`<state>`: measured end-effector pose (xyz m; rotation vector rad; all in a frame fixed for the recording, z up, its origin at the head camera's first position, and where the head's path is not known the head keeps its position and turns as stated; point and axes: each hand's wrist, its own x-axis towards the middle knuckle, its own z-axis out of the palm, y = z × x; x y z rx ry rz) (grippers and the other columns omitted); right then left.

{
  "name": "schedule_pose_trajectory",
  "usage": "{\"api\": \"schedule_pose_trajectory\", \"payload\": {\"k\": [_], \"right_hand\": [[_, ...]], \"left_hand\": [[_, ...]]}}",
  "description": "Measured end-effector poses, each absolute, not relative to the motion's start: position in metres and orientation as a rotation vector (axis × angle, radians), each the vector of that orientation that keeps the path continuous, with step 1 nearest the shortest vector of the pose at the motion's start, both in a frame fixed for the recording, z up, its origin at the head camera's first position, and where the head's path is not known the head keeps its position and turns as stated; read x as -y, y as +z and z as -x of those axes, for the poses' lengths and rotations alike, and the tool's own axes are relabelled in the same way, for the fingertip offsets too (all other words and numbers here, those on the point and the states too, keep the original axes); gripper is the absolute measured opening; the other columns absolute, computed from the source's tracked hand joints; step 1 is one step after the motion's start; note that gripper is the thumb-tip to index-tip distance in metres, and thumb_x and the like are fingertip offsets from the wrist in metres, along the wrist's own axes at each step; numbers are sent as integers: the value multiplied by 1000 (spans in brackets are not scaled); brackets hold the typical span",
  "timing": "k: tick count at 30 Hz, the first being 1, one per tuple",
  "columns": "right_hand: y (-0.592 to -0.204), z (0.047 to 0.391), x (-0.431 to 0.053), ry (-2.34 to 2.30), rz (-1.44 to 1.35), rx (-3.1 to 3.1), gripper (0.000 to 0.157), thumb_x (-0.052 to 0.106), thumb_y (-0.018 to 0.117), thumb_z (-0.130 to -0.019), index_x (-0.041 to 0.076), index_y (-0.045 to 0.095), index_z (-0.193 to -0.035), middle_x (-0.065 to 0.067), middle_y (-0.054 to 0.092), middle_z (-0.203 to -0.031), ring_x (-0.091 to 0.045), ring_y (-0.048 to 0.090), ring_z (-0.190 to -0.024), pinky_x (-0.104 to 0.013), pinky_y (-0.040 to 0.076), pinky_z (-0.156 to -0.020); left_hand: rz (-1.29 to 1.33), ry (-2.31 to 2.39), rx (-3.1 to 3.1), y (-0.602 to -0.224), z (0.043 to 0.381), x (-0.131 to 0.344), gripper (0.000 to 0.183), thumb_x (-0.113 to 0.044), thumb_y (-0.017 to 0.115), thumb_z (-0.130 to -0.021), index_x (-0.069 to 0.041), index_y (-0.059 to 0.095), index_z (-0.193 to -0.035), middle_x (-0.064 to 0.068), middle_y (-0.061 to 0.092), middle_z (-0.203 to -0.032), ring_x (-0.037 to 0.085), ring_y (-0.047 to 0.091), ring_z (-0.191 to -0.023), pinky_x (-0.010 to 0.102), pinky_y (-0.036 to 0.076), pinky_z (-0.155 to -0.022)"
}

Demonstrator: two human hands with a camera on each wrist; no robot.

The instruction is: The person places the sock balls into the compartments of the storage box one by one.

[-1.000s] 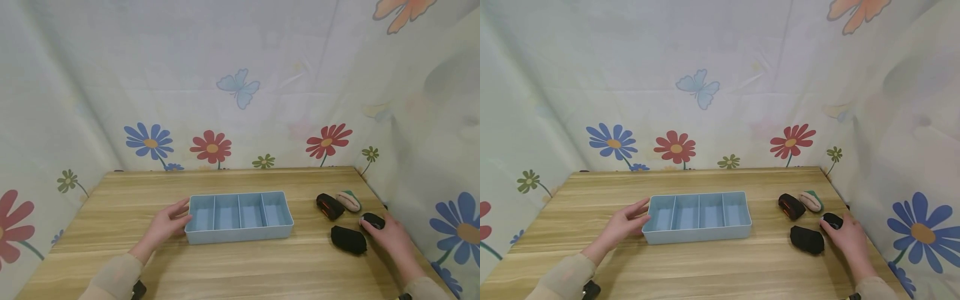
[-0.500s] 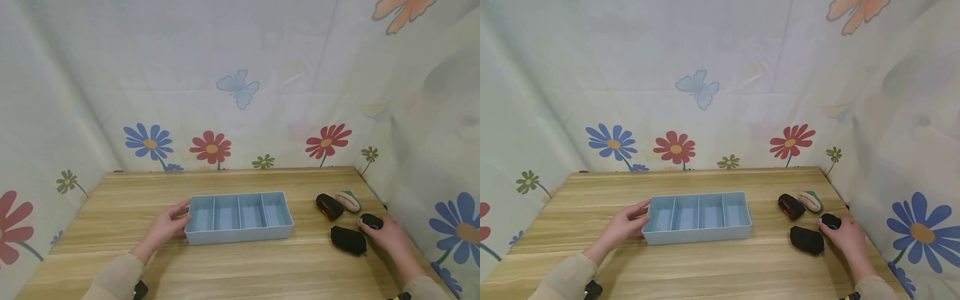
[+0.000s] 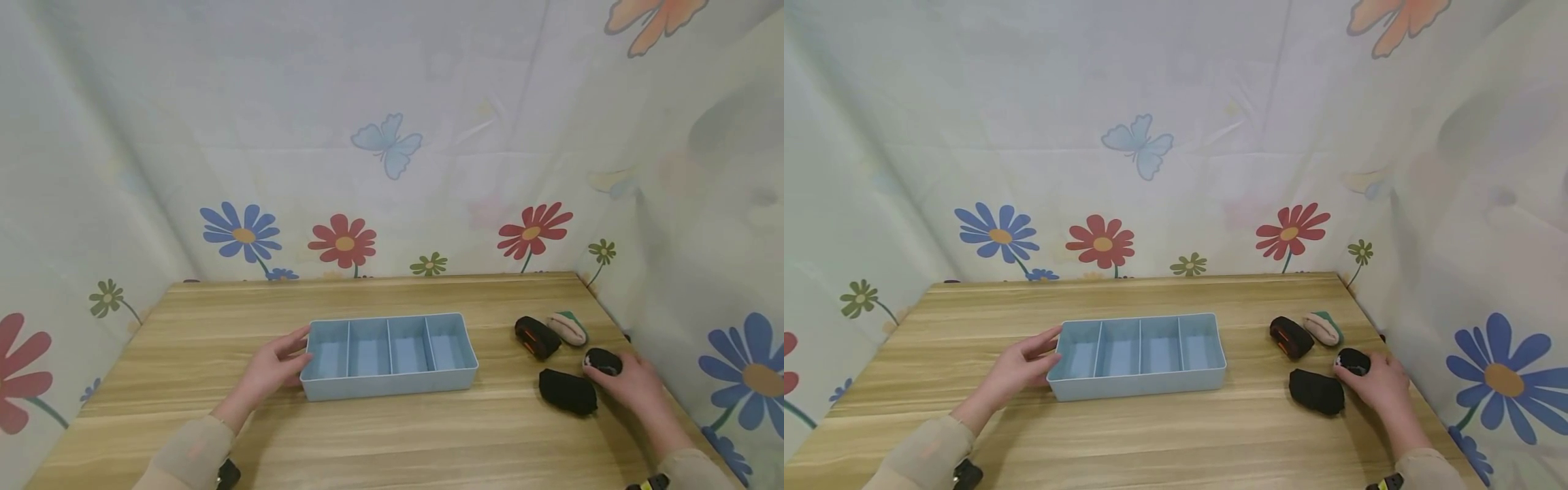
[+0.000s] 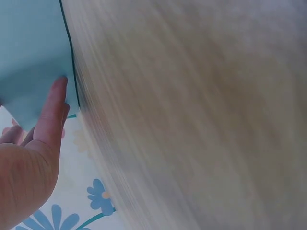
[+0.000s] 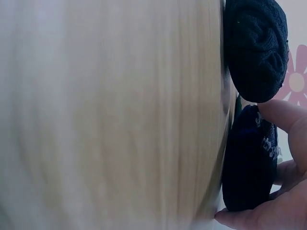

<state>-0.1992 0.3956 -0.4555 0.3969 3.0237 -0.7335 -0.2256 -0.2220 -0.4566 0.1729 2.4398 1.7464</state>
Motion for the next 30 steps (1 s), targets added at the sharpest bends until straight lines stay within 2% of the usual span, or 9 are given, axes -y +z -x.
{"api": "schedule_pose_trajectory", "payload": {"k": [6,15,27,30], "right_hand": [[-456,202,-397,-690,-370,-3033,94,52,64,-89,-24,32,-133,-51,28,-130,-64,34,-117,-69,34,-95],[-455,203,-400,-611,-291,-3074,91,50,67,-87,-26,39,-126,-50,42,-119,-61,45,-107,-64,43,-86],[-455,202,-402,-616,-238,-3069,87,49,66,-88,-22,38,-130,-53,31,-125,-65,36,-113,-70,38,-91],[-452,199,-399,-598,-268,-3083,88,51,66,-88,-21,38,-130,-52,33,-123,-64,36,-112,-69,38,-88]], "left_hand": [[-168,1735,-2447,-456,224,223,64,-15,67,-96,-6,38,-152,31,42,-146,46,47,-129,43,59,-80],[-171,1722,-2463,-455,223,222,64,-16,67,-96,-6,39,-152,31,42,-146,45,48,-129,42,59,-80],[-170,1716,-2465,-455,224,222,64,-16,67,-96,-6,39,-152,31,43,-146,45,48,-128,41,59,-79],[-173,1708,-2471,-455,223,221,63,-14,66,-96,-6,39,-152,31,43,-145,46,49,-128,42,59,-79]]}}
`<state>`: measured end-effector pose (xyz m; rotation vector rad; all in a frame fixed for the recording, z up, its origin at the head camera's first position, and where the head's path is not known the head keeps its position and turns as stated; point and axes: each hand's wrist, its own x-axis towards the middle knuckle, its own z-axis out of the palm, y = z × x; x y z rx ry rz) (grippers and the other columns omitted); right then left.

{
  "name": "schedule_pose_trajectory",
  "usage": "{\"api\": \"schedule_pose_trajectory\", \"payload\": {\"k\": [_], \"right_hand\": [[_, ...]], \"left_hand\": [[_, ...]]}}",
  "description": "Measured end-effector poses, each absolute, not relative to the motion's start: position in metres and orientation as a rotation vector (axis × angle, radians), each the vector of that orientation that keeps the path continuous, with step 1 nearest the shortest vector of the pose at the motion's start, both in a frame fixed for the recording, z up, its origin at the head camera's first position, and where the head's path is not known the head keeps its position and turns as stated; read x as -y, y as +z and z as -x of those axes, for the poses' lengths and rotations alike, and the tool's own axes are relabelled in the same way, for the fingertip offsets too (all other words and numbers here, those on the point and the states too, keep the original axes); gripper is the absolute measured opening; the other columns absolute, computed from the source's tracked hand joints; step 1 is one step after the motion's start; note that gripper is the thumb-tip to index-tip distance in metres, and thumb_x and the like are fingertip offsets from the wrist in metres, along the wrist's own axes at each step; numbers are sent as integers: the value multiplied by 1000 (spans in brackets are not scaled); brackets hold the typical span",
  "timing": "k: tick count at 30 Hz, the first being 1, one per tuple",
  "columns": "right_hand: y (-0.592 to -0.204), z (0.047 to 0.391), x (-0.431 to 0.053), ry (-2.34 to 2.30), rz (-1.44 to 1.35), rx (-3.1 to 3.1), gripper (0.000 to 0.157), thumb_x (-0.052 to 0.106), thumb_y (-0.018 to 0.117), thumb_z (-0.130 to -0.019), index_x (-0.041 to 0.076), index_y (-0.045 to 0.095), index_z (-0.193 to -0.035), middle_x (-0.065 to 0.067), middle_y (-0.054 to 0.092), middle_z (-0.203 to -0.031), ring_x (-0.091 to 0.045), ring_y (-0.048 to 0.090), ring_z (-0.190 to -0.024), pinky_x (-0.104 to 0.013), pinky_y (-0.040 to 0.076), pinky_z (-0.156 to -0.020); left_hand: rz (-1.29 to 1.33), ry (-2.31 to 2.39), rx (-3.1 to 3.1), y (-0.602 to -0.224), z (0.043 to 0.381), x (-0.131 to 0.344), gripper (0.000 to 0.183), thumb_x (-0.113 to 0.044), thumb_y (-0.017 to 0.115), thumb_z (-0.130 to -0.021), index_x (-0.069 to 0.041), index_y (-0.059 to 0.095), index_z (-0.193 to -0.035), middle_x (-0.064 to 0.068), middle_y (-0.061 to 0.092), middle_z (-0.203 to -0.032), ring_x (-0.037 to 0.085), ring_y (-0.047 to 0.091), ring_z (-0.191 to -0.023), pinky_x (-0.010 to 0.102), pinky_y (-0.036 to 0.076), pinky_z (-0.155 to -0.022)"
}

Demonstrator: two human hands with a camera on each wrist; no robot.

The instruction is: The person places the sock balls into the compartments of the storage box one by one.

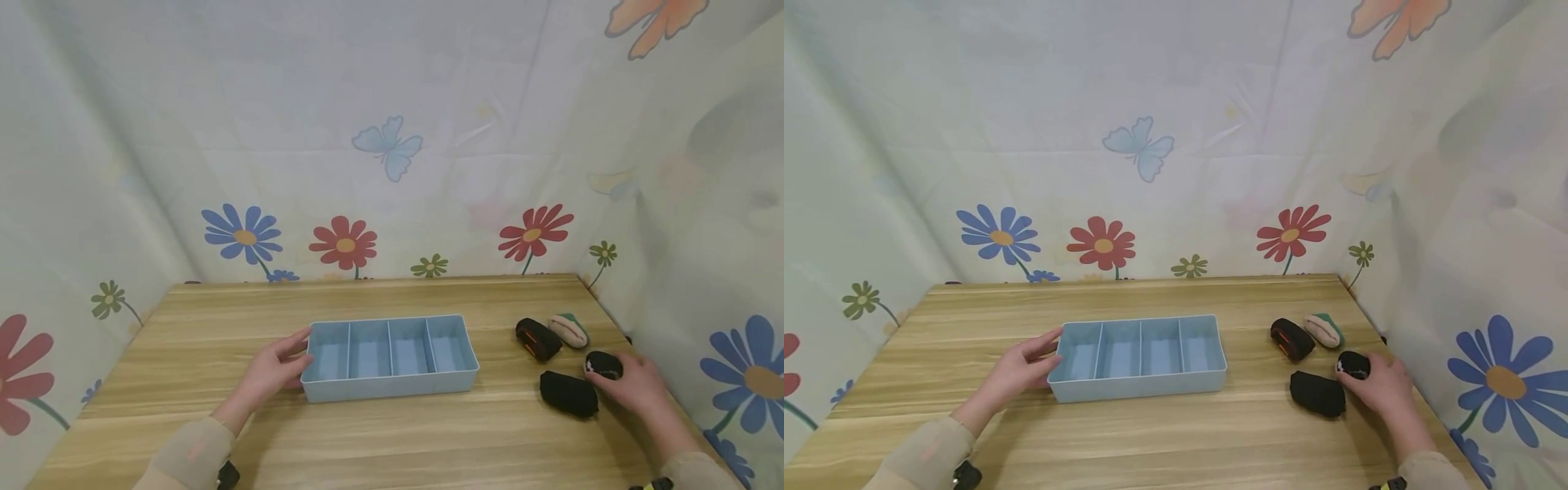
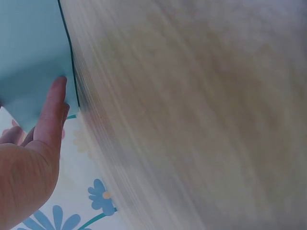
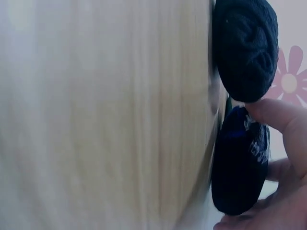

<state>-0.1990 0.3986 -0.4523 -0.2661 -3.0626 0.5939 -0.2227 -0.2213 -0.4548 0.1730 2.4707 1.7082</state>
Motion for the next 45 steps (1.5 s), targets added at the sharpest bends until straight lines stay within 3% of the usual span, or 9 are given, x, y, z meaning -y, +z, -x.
{"api": "schedule_pose_trajectory", "payload": {"k": [9,20,36,45], "right_hand": [[-447,195,-391,510,407,3121,104,71,56,-86,-21,37,-133,-49,45,-114,-61,45,-102,-61,44,-78],[-452,199,-392,575,425,3055,93,59,63,-86,-19,40,-130,-49,48,-115,-60,49,-102,-59,46,-79],[-433,201,-386,699,303,3018,93,58,64,-88,-17,37,-136,-48,42,-120,-60,44,-107,-63,45,-81],[-425,205,-373,693,100,2917,78,50,72,-86,-12,50,-129,-40,53,-116,-53,50,-104,-61,46,-79]], "left_hand": [[-167,1698,-2482,-456,223,221,62,-13,65,-96,-6,39,-152,30,44,-145,45,51,-127,41,59,-78],[-162,1695,-2482,-456,221,220,61,-12,65,-97,-6,39,-152,30,44,-145,45,50,-127,40,59,-78],[-146,1693,-2477,-454,220,221,62,-13,65,-96,-7,39,-152,30,44,-145,45,50,-128,40,59,-78],[-156,1692,-2479,-454,223,220,61,-12,64,-97,-8,38,-153,30,43,-146,45,49,-128,41,59,-78]]}}
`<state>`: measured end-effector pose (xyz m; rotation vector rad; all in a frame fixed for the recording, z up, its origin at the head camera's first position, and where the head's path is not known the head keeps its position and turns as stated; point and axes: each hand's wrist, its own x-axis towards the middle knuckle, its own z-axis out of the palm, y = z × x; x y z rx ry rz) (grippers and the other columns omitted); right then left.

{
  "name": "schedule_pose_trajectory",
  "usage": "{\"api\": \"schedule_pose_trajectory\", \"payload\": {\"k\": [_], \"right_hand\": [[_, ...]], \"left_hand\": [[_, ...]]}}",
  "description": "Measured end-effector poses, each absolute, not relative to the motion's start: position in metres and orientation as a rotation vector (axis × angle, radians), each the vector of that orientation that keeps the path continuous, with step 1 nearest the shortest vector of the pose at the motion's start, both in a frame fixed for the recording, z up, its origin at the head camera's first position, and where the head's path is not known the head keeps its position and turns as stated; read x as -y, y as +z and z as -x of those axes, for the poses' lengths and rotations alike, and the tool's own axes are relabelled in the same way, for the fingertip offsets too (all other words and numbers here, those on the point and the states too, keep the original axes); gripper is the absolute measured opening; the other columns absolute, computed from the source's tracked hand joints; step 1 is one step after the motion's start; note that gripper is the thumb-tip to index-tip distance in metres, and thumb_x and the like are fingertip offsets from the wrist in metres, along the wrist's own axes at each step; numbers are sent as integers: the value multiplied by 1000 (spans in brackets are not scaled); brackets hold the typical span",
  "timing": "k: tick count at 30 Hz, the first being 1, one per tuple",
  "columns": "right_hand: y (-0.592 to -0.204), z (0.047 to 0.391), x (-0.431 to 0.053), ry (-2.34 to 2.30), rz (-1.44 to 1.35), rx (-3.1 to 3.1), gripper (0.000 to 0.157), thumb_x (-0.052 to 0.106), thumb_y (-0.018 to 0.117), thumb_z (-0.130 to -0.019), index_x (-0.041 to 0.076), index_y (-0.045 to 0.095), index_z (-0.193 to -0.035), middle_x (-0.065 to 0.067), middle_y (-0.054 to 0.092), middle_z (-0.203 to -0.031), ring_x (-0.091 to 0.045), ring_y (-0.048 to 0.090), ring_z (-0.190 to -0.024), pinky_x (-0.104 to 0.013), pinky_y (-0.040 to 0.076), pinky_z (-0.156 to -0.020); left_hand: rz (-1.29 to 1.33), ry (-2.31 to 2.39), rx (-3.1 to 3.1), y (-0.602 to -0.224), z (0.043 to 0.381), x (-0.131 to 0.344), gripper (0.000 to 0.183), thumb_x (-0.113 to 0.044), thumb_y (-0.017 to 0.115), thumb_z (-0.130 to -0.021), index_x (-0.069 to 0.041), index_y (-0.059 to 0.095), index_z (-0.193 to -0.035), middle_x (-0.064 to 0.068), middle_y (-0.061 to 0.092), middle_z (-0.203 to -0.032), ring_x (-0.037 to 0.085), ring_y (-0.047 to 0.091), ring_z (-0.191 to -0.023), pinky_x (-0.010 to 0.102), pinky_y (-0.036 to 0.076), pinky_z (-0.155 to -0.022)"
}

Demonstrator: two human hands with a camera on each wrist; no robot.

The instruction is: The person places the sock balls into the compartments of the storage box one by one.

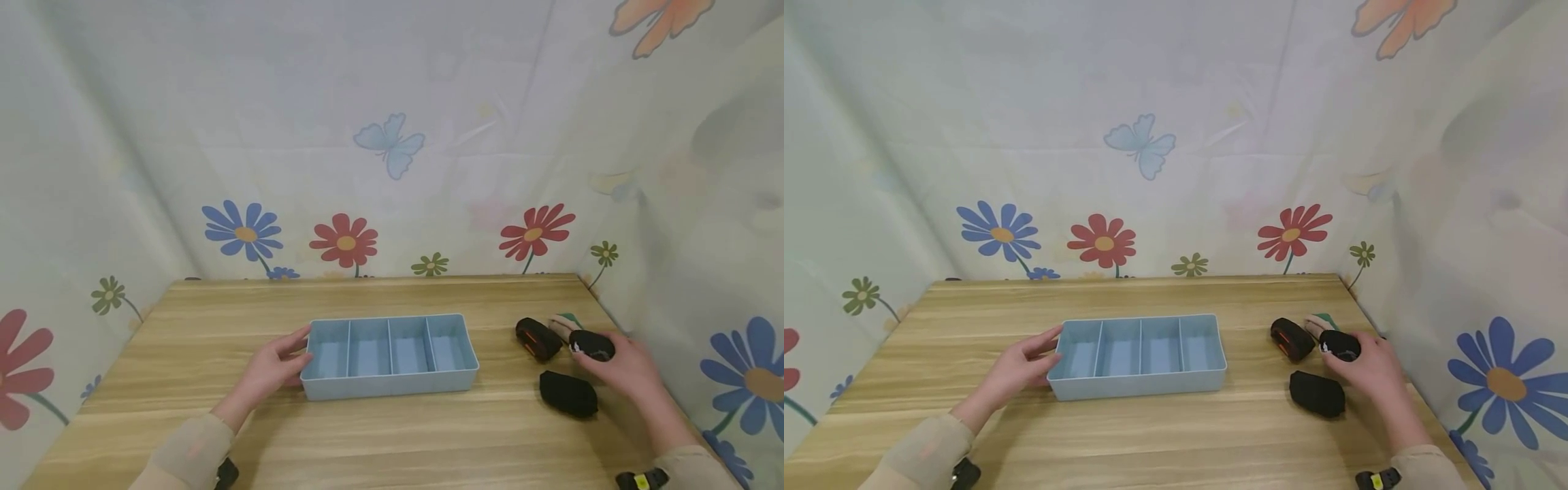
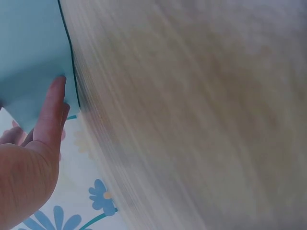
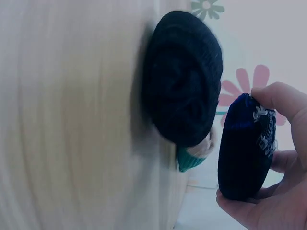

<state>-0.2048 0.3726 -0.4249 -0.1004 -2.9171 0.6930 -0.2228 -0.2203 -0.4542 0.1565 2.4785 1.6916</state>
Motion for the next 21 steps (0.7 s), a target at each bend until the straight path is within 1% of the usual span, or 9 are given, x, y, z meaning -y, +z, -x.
{"api": "schedule_pose_trajectory", "payload": {"k": [3,6,9,13,17,21], "right_hand": [[-423,207,-366,676,17,2874,73,45,75,-84,-10,53,-128,-38,56,-116,-52,52,-104,-60,46,-80],[-420,208,-357,676,-34,2853,73,43,77,-83,-9,54,-128,-37,55,-119,-52,52,-106,-62,46,-81],[-416,208,-347,700,-52,2865,75,42,76,-83,-10,51,-130,-39,51,-123,-53,47,-109,-65,44,-83],[-416,209,-332,735,-88,2877,75,42,77,-84,-5,51,-135,-38,46,-129,-52,43,-115,-67,42,-88],[-417,212,-319,749,-127,2881,74,42,77,-84,0,51,-137,-37,44,-131,-51,44,-114,-67,44,-88],[-417,214,-309,761,-167,2876,73,42,78,-83,0,51,-135,-36,45,-130,-50,45,-113,-67,44,-87]], "left_hand": [[-157,1696,-2479,-454,223,220,61,-11,64,-97,-7,38,-152,30,43,-146,45,49,-128,40,59,-78],[-155,1692,-2483,-455,223,221,62,-12,64,-97,-7,38,-153,31,43,-145,45,49,-128,40,59,-78],[-150,1688,-2487,-455,222,221,62,-13,65,-97,-8,38,-153,30,43,-145,45,49,-128,40,59,-78],[-140,1691,-2482,-455,222,221,62,-13,65,-97,-8,39,-153,30,43,-146,45,49,-128,41,59,-78],[-140,1698,-2479,-455,222,221,61,-12,64,-97,-8,39,-152,30,43,-146,45,48,-128,40,59,-77],[-148,1697,-2487,-456,223,220,61,-12,64,-97,-8,39,-152,31,44,-145,45,49,-128,40,59,-77]]}}
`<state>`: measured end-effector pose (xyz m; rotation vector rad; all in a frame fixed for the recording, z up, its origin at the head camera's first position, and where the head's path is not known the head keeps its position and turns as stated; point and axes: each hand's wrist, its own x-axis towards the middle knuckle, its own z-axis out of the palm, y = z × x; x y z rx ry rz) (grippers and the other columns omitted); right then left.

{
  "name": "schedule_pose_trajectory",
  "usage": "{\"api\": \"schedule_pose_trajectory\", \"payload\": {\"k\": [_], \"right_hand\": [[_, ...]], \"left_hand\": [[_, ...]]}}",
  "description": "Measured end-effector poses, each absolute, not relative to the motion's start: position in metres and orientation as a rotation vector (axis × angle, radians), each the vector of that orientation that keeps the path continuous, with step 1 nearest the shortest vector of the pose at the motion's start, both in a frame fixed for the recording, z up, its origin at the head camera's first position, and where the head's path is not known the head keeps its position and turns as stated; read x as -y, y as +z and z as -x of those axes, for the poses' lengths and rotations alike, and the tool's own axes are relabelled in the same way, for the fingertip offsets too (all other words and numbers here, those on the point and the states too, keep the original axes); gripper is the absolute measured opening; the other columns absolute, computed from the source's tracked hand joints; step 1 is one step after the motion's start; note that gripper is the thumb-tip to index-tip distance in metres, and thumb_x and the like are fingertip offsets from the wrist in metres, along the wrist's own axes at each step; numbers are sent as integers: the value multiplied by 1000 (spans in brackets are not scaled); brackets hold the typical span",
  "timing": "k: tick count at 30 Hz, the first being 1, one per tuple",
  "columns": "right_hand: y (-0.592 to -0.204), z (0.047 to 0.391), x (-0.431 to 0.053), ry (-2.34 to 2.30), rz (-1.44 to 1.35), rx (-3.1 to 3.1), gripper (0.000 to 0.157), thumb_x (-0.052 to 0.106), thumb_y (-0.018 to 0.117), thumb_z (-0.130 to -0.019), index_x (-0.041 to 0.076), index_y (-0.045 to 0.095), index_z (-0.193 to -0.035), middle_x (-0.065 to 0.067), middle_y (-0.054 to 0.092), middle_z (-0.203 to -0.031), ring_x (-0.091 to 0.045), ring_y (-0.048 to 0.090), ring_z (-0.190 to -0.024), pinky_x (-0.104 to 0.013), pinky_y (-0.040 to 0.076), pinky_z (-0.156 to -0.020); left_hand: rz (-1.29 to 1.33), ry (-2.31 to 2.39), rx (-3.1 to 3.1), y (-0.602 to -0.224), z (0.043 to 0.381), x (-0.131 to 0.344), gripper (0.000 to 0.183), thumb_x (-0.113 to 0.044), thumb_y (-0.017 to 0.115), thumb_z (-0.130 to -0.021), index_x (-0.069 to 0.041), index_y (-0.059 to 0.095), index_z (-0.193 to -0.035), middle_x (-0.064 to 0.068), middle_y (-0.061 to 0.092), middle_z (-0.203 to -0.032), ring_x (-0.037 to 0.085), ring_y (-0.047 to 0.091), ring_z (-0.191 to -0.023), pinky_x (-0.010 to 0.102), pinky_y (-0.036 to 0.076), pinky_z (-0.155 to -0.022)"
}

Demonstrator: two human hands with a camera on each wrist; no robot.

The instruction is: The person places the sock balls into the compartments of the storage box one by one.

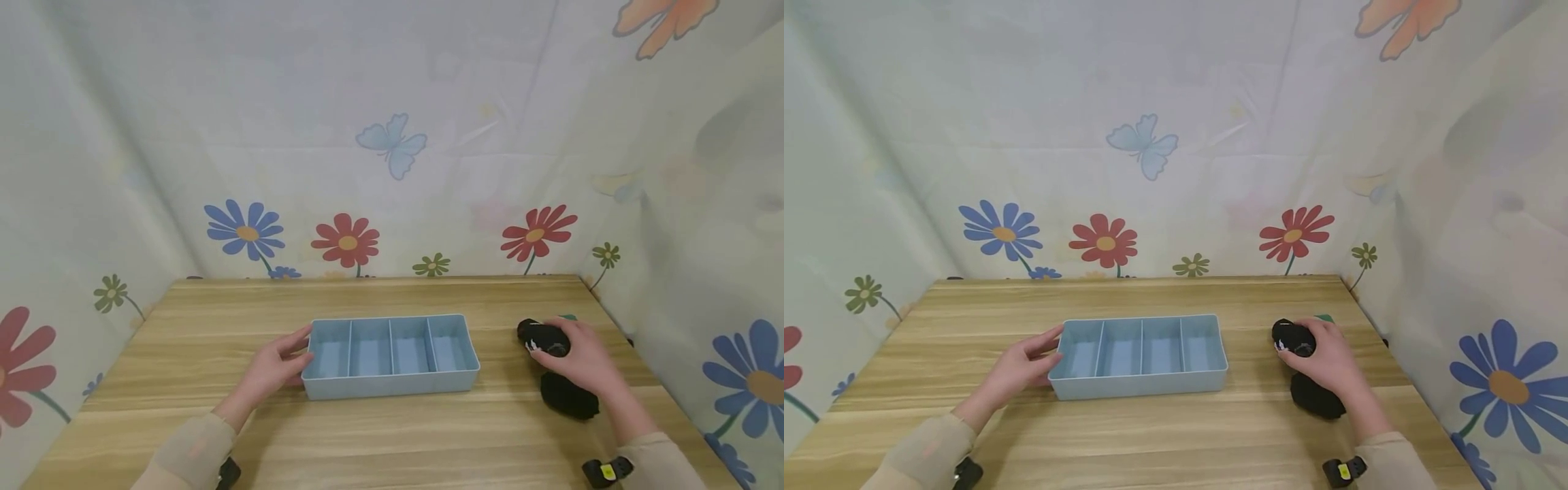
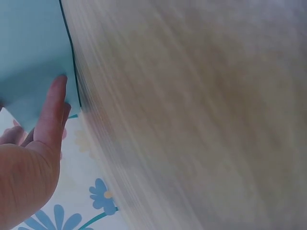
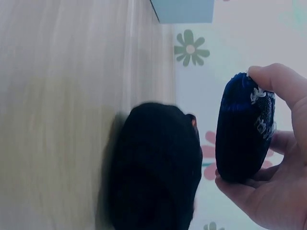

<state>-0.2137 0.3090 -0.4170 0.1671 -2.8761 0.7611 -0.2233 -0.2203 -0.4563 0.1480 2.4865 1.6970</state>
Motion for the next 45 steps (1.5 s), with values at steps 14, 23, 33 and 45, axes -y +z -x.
{"api": "schedule_pose_trajectory", "payload": {"k": [14,23,33,45], "right_hand": [[-410,227,-285,725,-460,2812,67,41,82,-79,8,58,-133,-23,52,-132,-41,53,-111,-58,49,-84],[-411,238,-271,795,-593,2810,66,38,82,-80,11,57,-134,-19,52,-133,-37,53,-111,-53,51,-85],[-404,248,-252,855,-879,2759,67,35,83,-80,13,56,-137,-17,47,-142,-35,48,-124,-57,47,-94],[-396,258,-227,848,-1127,2797,67,35,84,-79,16,56,-137,-7,42,-148,-29,47,-128,-53,47,-98]], "left_hand": [[-148,1686,-2500,-457,225,218,61,-11,63,-97,-7,39,-152,30,44,-145,45,49,-128,39,59,-78],[-169,1703,-2483,-459,224,219,62,-13,64,-97,-7,38,-153,30,42,-146,44,48,-129,39,59,-79],[-174,1707,-2485,-458,224,219,61,-12,63,-97,-7,38,-153,30,43,-146,45,48,-129,39,59,-79],[-187,1695,-2498,-458,223,220,62,-16,65,-97,-8,39,-153,29,43,-146,44,49,-128,39,59,-79]]}}
